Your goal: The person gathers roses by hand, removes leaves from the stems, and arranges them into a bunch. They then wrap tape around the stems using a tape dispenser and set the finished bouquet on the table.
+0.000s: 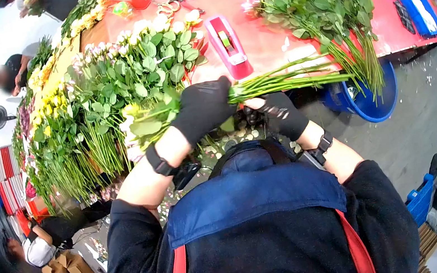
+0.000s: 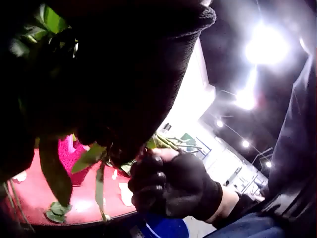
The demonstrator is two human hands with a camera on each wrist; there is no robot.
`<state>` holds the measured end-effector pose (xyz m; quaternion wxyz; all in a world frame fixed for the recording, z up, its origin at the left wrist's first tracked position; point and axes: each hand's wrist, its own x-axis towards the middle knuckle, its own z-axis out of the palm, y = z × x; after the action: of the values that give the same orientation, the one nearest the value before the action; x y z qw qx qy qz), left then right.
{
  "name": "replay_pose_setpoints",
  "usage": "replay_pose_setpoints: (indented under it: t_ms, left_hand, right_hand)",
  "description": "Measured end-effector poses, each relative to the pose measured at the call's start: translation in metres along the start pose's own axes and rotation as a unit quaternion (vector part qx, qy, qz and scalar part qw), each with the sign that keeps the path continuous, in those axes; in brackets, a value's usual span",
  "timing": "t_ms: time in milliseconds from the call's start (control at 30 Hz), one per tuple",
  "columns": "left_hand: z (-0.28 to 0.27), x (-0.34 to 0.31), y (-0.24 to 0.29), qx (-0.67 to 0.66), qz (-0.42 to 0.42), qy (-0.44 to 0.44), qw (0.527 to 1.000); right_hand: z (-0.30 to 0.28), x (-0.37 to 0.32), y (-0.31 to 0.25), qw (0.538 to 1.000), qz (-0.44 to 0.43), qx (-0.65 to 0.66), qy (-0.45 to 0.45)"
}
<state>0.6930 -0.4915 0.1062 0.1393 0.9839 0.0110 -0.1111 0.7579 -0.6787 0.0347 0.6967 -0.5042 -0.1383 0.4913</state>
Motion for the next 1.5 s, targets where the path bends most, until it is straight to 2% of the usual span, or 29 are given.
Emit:
replay_pose_setpoints:
  t_ms: [67, 100, 133, 167, 200, 233, 267, 300, 333, 367, 433, 467, 500, 567, 600, 667, 700, 733, 767, 800, 867, 900, 933, 1033, 1167, 1333, 1367, 1467, 1500]
  left_hand:
    - [0.009, 0.011, 0.008, 0.047, -0.022, 0.052, 0.997]
    - [0.019, 0.016, 0.008, -0.036, -0.034, 0.060, 0.997]
    - [0.037, 0.020, 0.007, 0.009, 0.016, 0.158, 0.987]
    - [0.031, 0.028, 0.019, 0.071, 0.006, 0.049, 0.996]
    - [0.063, 0.040, 0.024, 0.102, 0.019, 0.077, 0.992]
    - [0.076, 0.038, 0.040, 0.196, 0.037, 0.119, 0.973]
    - [0.083, 0.039, 0.055, 0.209, 0.076, 0.075, 0.972]
    - [0.097, 0.039, 0.065, 0.253, 0.162, 0.063, 0.952]
    - [0.109, 0.039, 0.083, 0.287, 0.172, 0.075, 0.939]
    - [0.121, 0.040, 0.097, 0.342, 0.206, 0.065, 0.914]
    - [0.129, 0.035, 0.119, 0.432, 0.233, 0.075, 0.868]
    - [0.129, 0.032, 0.124, 0.465, 0.226, 0.093, 0.851]
    - [0.130, 0.031, 0.121, 0.335, 0.288, 0.208, 0.873]
    - [0.098, 0.017, 0.105, 0.160, 0.450, 0.314, 0.820]
    - [0.064, 0.005, 0.097, 0.124, 0.553, 0.310, 0.763]
    - [0.071, -0.003, 0.077, -0.074, 0.553, 0.160, 0.814]
    - [0.096, -0.003, 0.068, -0.122, 0.431, 0.074, 0.891]
    - [0.024, -0.021, 0.069, -0.026, 0.271, -0.163, 0.948]
    - [0.054, -0.012, 0.055, -0.262, 0.249, -0.116, 0.925]
    - [0.085, -0.001, 0.043, -0.483, 0.208, -0.066, 0.848]
    - [0.080, 0.019, 0.036, -0.503, 0.273, -0.017, 0.820]
    - [0.114, 0.037, 0.035, -0.510, 0.259, -0.003, 0.820]
    - [0.119, 0.041, 0.036, -0.412, 0.314, 0.070, 0.853]
    - [0.099, 0.042, 0.047, -0.317, 0.328, -0.019, 0.890]
    - [0.120, 0.052, 0.058, -0.552, 0.267, -0.137, 0.778]
    - [0.127, 0.081, 0.078, -0.572, 0.264, -0.161, 0.760]
    - [0.169, 0.097, 0.076, -0.491, 0.268, -0.130, 0.819]
    - [0.151, 0.117, 0.095, -0.677, 0.206, -0.189, 0.681]
    - [0.142, 0.121, 0.099, -0.631, 0.244, -0.164, 0.718]
  right_hand:
    - [-0.006, -0.005, 0.015, 0.971, 0.029, 0.235, -0.039]
    - [0.007, -0.021, -0.004, 0.996, -0.008, 0.092, 0.008]
    - [0.019, -0.038, -0.023, 0.996, -0.051, -0.053, 0.053]
    - [0.015, -0.046, -0.020, 0.959, -0.123, -0.239, 0.092]
    - [0.006, -0.053, -0.018, 0.880, -0.195, -0.413, 0.129]
    - [-0.003, -0.061, -0.017, 0.740, -0.283, -0.590, 0.155]
    - [-0.004, -0.058, -0.027, 0.627, -0.347, -0.683, 0.143]
    - [-0.013, -0.061, -0.018, 0.668, -0.299, -0.665, 0.148]
    - [-0.030, -0.063, 0.004, 0.706, -0.247, -0.644, 0.157]
    - [-0.053, -0.061, 0.031, 0.837, -0.187, -0.499, 0.127]
    - [-0.120, -0.064, 0.103, 0.910, -0.042, -0.390, 0.138]
    - [-0.122, -0.060, 0.117, 0.825, -0.045, -0.536, 0.173]
    - [-0.129, -0.060, 0.130, 0.790, -0.071, -0.580, 0.186]
    - [-0.142, -0.063, 0.144, 0.752, -0.122, -0.616, 0.201]
    - [-0.147, -0.064, 0.146, 0.731, -0.148, -0.633, 0.205]
    - [-0.158, -0.067, 0.144, 0.674, -0.203, -0.678, 0.212]
    - [-0.162, -0.069, 0.143, 0.677, -0.209, -0.670, 0.223]
    - [-0.161, -0.072, 0.140, 0.685, -0.209, -0.658, 0.232]
    - [-0.158, -0.074, 0.140, 0.775, -0.175, -0.551, 0.255]
    - [-0.151, -0.075, 0.137, 0.844, -0.149, -0.428, 0.287]
    - [-0.194, -0.064, 0.193, 0.662, -0.248, -0.654, 0.271]
    - [-0.188, -0.068, 0.192, 0.690, -0.221, -0.638, 0.262]
    - [-0.182, -0.070, 0.189, 0.720, -0.188, -0.615, 0.259]
    - [-0.173, -0.080, 0.188, 0.757, -0.125, -0.586, 0.262]
    - [-0.176, -0.095, 0.188, 0.776, -0.079, -0.561, 0.277]
    - [-0.186, -0.100, 0.184, 0.796, -0.047, -0.527, 0.293]
    - [-0.189, -0.101, 0.183, 0.800, -0.043, -0.520, 0.297]
    - [-0.200, -0.102, 0.171, 0.818, -0.044, -0.479, 0.317]
    - [-0.203, -0.104, 0.164, 0.825, -0.050, -0.458, 0.328]
